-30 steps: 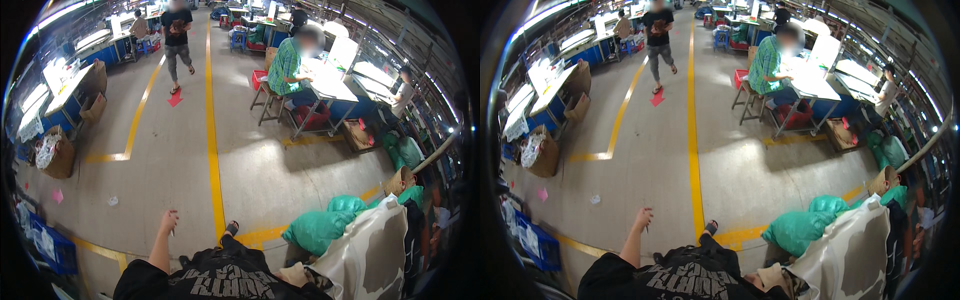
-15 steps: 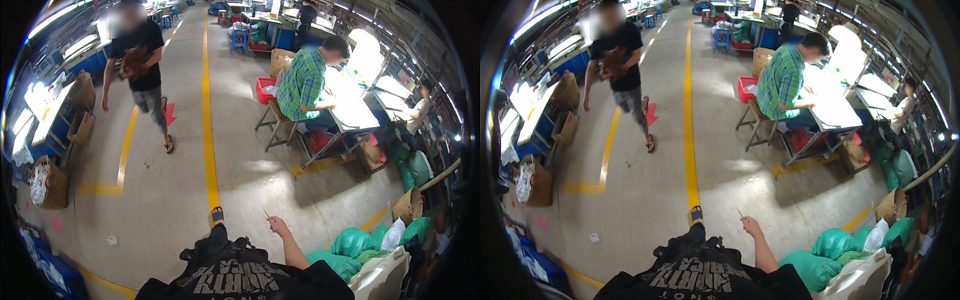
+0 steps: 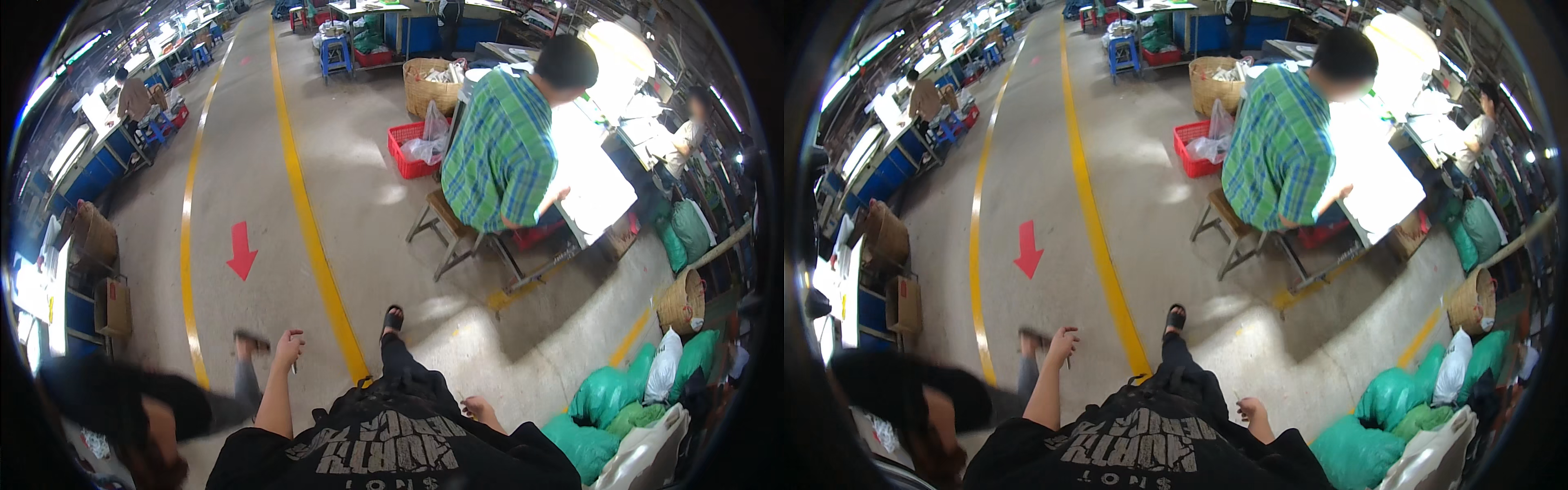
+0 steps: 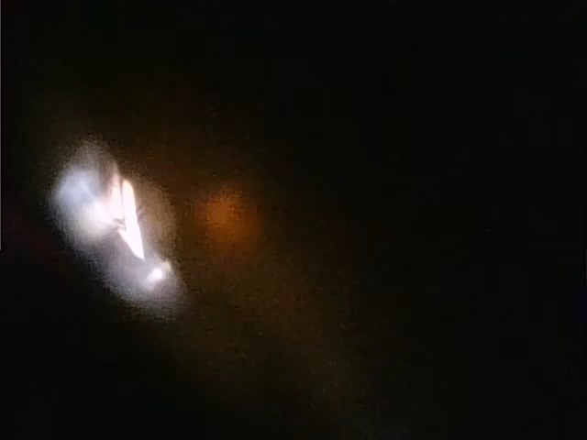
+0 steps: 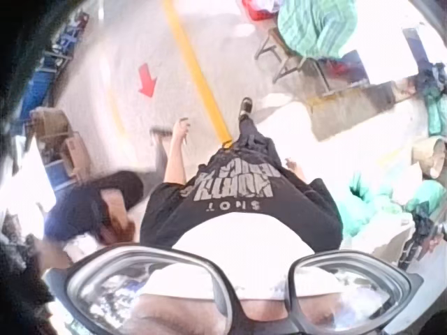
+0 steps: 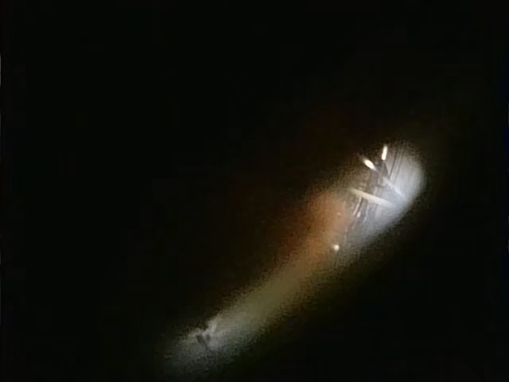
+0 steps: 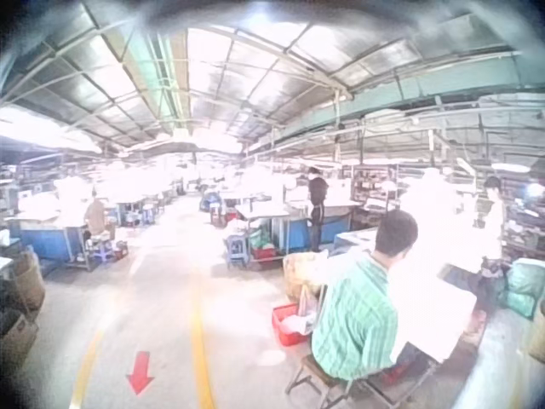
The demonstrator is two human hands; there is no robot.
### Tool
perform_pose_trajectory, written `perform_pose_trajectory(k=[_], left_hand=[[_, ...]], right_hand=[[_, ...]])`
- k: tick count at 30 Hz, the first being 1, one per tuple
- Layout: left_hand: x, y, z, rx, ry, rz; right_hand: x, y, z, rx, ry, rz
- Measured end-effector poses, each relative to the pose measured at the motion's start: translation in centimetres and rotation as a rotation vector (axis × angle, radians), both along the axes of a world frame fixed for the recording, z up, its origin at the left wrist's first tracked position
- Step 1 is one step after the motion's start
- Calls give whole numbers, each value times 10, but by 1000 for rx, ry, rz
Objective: The person walks through a factory floor, picks up small white parts and a paper sheet, writes on the paper with a pencil, and then places the parts into a plastic bag. The person then walks back to the starting area.
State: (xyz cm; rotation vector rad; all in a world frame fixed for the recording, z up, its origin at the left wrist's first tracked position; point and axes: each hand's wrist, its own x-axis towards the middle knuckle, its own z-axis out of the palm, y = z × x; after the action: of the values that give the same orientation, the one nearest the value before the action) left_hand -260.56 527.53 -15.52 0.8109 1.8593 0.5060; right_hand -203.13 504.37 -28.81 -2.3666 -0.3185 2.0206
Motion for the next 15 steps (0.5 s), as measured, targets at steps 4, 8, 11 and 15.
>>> perform_pose_trajectory(k=[4,8,11,15], left_hand=[[11,109,0,-139,-3,43],[20,150,-38,-330,-169,148],[19,154,-72,-298,-312,190],[1,175,-103,-405,-245,145]], right_hand=[[13,148,-21,-81,-5,142],[9,368,-42,87,-66,620],[-16,533,-8,417,-155,637],[-71,722,55,726,-80,388]])
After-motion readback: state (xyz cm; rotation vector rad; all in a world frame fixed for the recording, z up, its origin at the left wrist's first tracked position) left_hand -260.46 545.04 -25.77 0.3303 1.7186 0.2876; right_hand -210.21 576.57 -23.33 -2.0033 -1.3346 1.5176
